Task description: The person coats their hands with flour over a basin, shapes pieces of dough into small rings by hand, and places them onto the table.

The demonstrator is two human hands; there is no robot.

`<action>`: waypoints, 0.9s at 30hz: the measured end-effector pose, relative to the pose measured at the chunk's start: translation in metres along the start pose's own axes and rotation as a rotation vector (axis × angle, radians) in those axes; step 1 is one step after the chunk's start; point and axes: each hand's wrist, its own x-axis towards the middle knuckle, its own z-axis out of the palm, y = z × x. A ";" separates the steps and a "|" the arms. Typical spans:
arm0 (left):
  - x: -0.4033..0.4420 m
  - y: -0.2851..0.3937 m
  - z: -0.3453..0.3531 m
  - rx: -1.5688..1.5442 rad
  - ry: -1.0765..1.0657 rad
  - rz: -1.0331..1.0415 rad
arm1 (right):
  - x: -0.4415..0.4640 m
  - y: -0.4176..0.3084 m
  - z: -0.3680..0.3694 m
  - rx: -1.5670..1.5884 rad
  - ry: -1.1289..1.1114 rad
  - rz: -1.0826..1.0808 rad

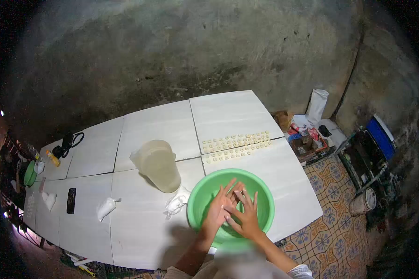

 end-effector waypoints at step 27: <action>-0.001 0.011 0.014 -0.212 -0.191 -0.011 | 0.015 -0.005 -0.020 -0.233 -0.262 -0.051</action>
